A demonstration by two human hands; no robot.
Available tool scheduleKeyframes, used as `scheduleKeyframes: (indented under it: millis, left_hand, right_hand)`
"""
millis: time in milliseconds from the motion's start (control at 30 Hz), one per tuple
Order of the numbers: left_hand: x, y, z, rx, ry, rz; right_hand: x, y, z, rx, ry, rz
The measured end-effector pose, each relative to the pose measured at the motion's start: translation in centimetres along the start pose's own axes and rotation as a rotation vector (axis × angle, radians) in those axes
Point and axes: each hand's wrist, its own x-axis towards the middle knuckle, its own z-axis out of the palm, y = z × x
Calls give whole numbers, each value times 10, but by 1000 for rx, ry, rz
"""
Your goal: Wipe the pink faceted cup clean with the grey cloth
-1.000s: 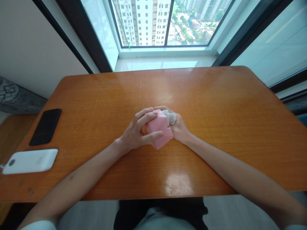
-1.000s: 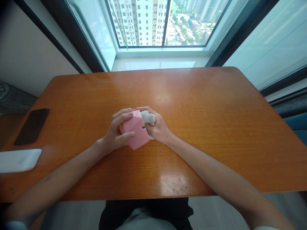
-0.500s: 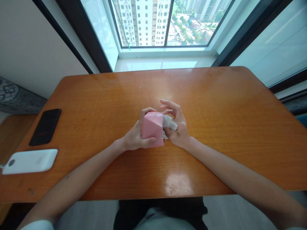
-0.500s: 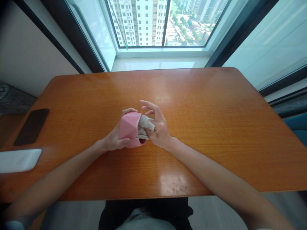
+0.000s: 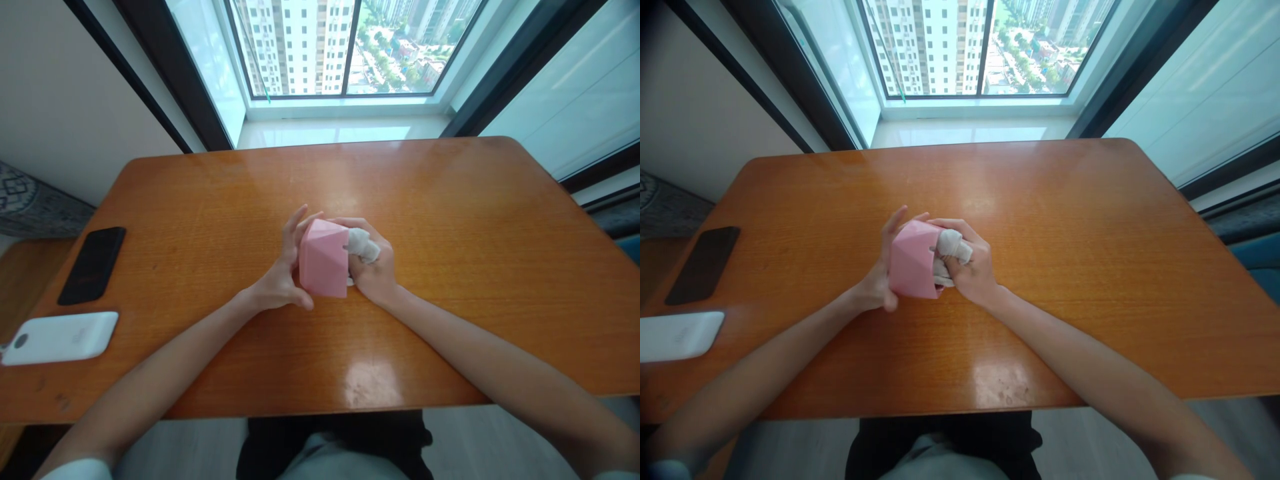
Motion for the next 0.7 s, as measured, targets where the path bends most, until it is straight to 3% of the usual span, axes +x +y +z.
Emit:
scheduleKeyframes:
  millis: [67,167,300,433,700]
  left_hand:
    - [2,-10,-3,245,0,202]
    - [3,-14,-6,564,7,380]
    - [-1,-4,-6,827,17,496]
    - [-3,4,-5,812,50,476]
    - [4,17,6,553,93,280]
  right_hand:
    - [6,0,0,133,-4,154]
    - [14,0,-1,272,-105,323]
    - [18,-3,-1,323,-240,362]
    - [15,-2,0,282,-284,279]
    - [6,10,-3,2,-172,4]
